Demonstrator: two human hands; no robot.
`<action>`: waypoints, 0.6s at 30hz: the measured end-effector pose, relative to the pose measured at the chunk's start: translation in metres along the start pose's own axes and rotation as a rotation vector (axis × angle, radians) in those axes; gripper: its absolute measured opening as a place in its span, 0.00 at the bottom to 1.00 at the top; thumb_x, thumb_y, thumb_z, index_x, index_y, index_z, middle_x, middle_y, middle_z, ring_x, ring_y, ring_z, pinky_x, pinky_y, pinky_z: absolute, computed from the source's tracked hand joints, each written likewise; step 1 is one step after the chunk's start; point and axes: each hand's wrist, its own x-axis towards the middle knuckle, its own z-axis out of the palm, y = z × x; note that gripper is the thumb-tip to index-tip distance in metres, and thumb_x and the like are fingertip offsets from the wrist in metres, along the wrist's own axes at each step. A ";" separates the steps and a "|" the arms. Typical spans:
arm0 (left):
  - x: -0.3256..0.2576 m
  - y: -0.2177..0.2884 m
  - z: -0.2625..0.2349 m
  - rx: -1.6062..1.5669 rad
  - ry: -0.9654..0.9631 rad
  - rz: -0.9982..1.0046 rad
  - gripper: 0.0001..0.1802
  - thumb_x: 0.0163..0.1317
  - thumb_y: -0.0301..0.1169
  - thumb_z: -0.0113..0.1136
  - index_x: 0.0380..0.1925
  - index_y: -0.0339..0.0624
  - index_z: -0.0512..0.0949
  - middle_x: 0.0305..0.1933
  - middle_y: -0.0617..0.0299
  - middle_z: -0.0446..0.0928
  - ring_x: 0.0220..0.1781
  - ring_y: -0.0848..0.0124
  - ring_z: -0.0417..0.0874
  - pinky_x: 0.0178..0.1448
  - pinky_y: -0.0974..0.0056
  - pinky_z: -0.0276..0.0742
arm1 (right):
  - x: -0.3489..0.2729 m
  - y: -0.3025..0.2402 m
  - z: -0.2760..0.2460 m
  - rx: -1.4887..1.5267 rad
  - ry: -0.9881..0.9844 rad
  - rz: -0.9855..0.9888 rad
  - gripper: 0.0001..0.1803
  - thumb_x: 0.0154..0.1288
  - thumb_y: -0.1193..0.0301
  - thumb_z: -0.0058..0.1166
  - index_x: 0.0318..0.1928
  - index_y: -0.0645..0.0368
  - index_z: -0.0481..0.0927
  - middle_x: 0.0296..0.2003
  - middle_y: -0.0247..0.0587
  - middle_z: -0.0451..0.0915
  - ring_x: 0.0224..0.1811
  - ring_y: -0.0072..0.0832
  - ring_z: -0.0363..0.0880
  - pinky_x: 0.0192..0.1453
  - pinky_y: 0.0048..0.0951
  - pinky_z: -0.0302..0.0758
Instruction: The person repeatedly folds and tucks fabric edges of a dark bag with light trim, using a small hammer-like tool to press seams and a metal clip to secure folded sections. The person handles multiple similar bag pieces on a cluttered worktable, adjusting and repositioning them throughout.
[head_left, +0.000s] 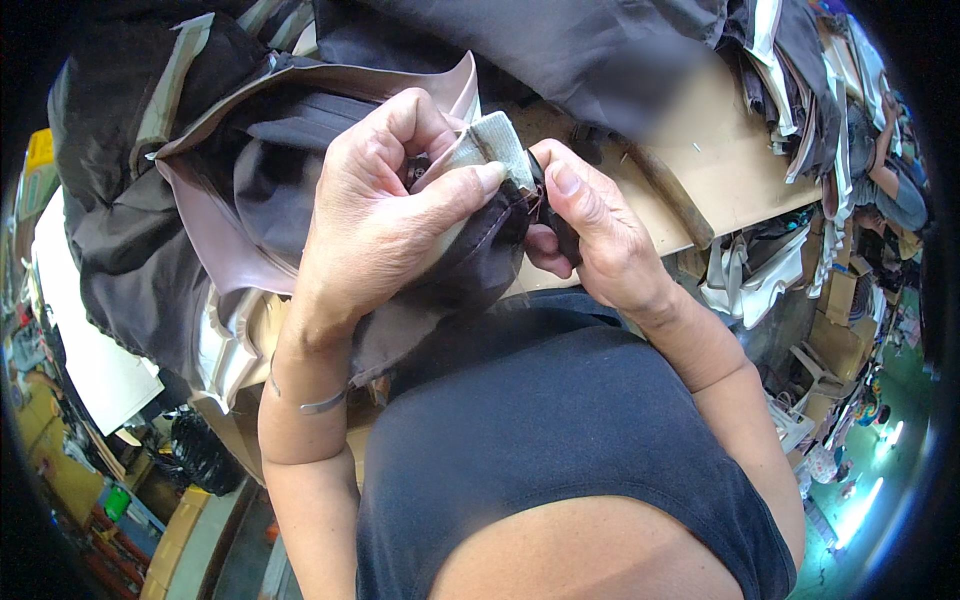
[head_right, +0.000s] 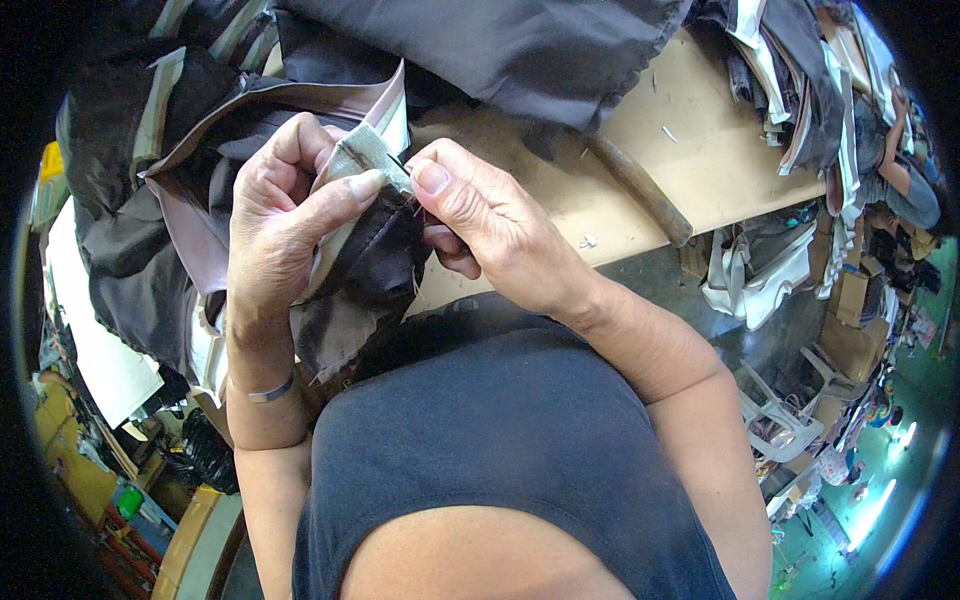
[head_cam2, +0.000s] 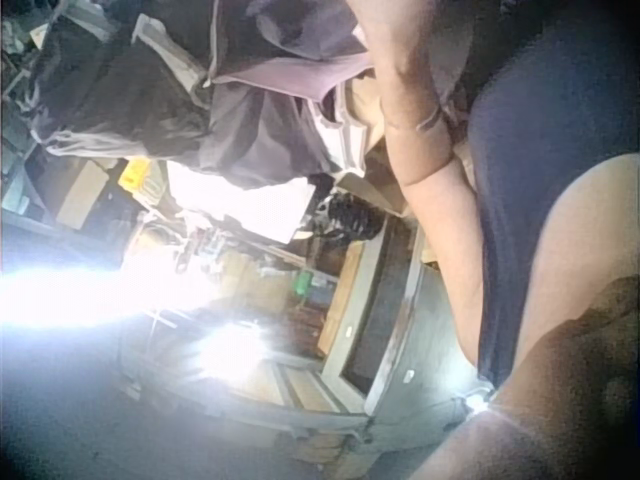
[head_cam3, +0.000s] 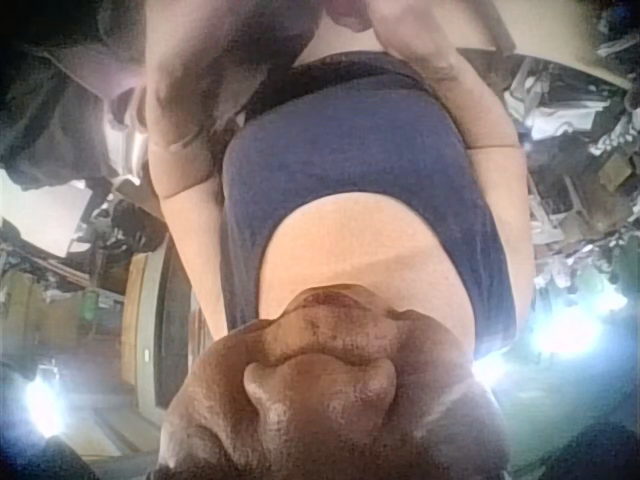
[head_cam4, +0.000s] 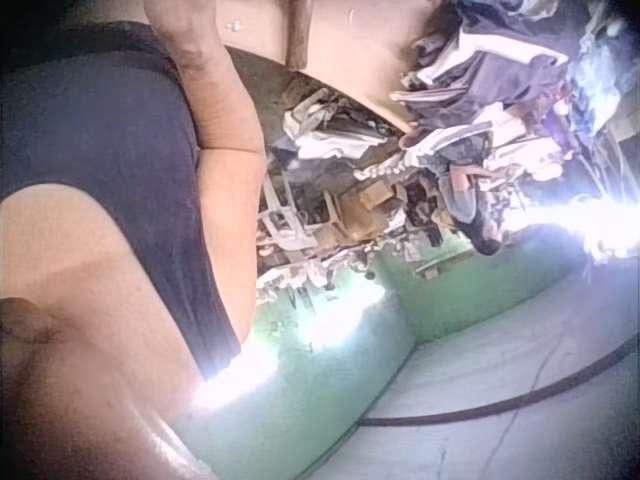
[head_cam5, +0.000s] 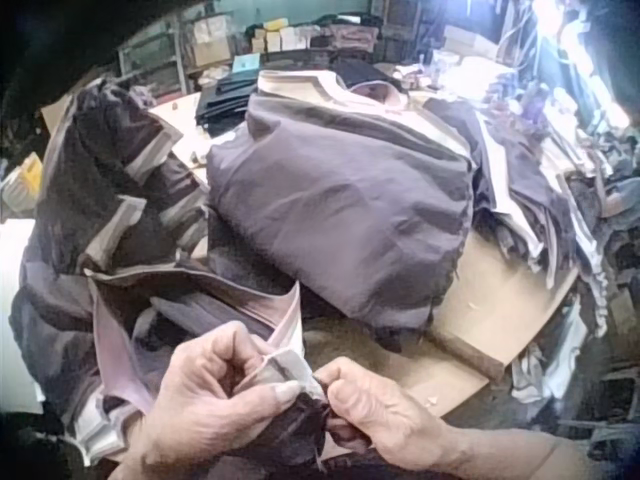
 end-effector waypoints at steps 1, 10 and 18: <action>0.000 0.000 0.000 0.010 0.003 0.005 0.11 0.49 0.25 0.64 0.21 0.41 0.69 0.24 0.72 0.66 0.27 0.84 0.64 0.32 0.77 0.61 | 0.000 0.000 -0.001 -0.022 0.004 -0.001 0.16 0.71 0.55 0.36 0.35 0.54 0.66 0.23 0.26 0.60 0.22 0.11 0.56 0.22 0.13 0.56; -0.002 -0.001 0.002 0.078 0.017 0.045 0.11 0.49 0.24 0.63 0.20 0.40 0.68 0.24 0.71 0.66 0.28 0.84 0.64 0.33 0.77 0.62 | 0.000 -0.003 -0.001 -0.187 0.053 -0.004 0.17 0.70 0.54 0.38 0.33 0.54 0.66 0.22 0.24 0.60 0.22 0.11 0.56 0.23 0.13 0.55; -0.002 -0.002 0.003 0.053 0.015 0.029 0.11 0.49 0.24 0.63 0.21 0.41 0.69 0.24 0.71 0.66 0.28 0.84 0.64 0.33 0.76 0.63 | 0.002 0.000 -0.003 -0.146 0.034 -0.023 0.17 0.70 0.55 0.38 0.30 0.53 0.66 0.22 0.22 0.59 0.22 0.10 0.56 0.23 0.13 0.55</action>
